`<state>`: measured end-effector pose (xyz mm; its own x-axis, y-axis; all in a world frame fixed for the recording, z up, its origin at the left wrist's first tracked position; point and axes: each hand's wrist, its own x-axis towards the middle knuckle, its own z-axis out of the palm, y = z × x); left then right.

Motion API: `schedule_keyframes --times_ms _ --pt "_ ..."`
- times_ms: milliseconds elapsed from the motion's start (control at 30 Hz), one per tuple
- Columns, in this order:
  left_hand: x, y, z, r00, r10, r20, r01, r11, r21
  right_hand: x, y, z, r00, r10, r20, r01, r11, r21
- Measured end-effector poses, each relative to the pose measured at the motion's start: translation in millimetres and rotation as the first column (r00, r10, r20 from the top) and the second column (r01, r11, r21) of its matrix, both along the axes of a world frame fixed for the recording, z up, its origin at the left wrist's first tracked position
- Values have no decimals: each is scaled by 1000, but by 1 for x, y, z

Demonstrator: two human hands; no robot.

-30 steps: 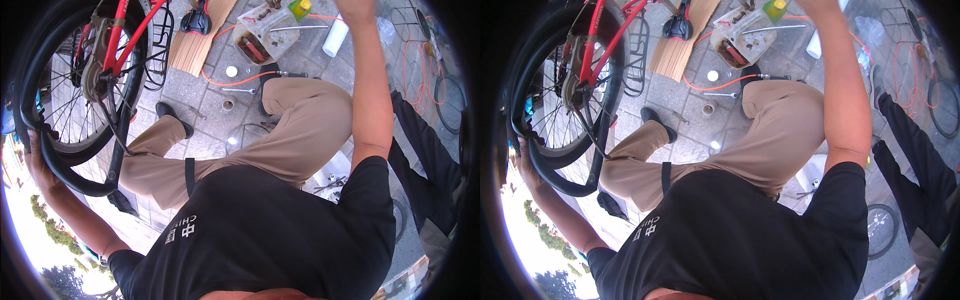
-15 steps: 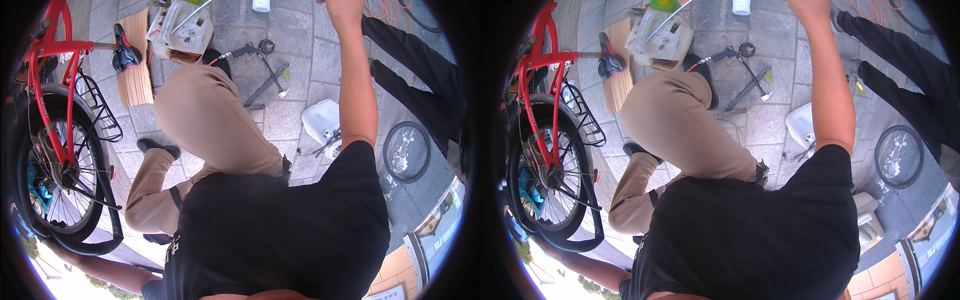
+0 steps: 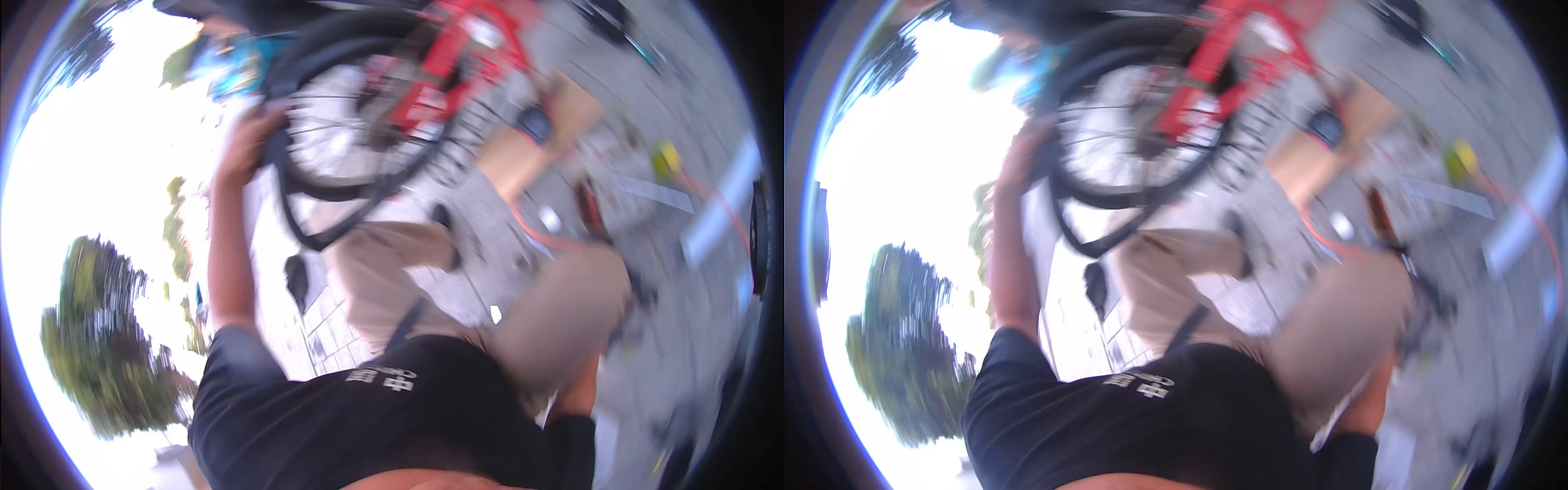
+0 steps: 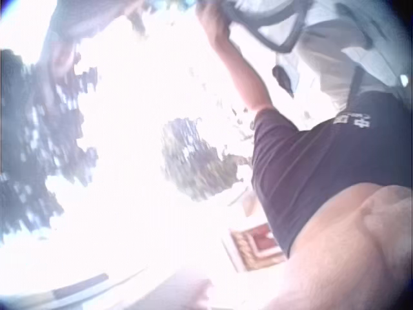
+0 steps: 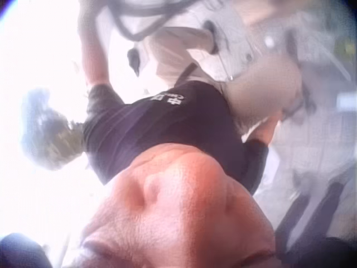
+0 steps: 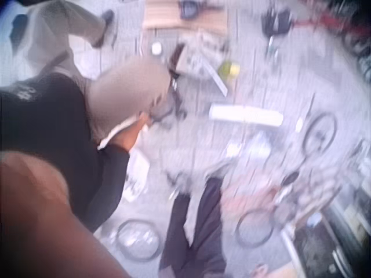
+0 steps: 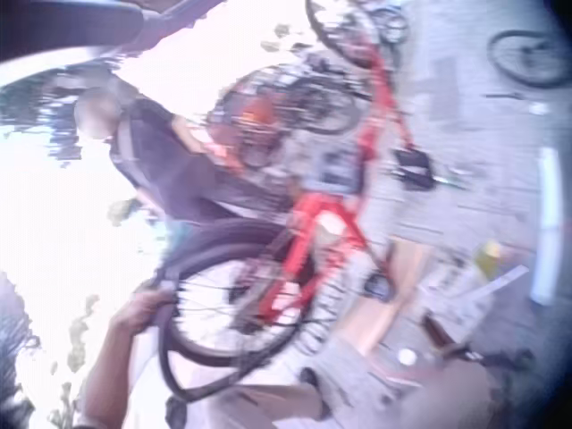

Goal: The person is sitting on a sidewalk repairing a bicycle tire. They remove the old tire from the rim, insert a new inner tube, and then mount the tire back onto the rim. Finally, they use a pump to inflate the tire.

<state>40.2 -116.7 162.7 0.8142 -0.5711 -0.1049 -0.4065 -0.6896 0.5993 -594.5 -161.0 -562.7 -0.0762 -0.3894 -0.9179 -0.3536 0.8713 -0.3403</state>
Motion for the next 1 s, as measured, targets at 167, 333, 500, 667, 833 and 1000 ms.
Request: schedule_keyframes --times_ms 167,333,500,667,833,1000 --pt "-11 4 0 979 7 -202 -21 998 -66 27 -26 11 999 -26 -36 26 1000 0" --pt "-8 14 -8 984 -19 -175 13 999 -36 9 -24 31 986 -162 -33 161 986 -32" --pt "-44 -2 -13 620 -382 685 467 882 69 -2 2 44 919 -384 85 386 923 -3" --pt "-53 -1 -35 550 -374 747 451 886 110 -14 23 54 683 -697 218 691 713 114" --pt "-51 15 -17 448 -548 706 602 769 215 -71 59 128 799 -540 265 484 839 249" --pt "-34 23 -33 627 -422 655 571 821 -18 -42 57 268 986 -129 103 135 990 -46"
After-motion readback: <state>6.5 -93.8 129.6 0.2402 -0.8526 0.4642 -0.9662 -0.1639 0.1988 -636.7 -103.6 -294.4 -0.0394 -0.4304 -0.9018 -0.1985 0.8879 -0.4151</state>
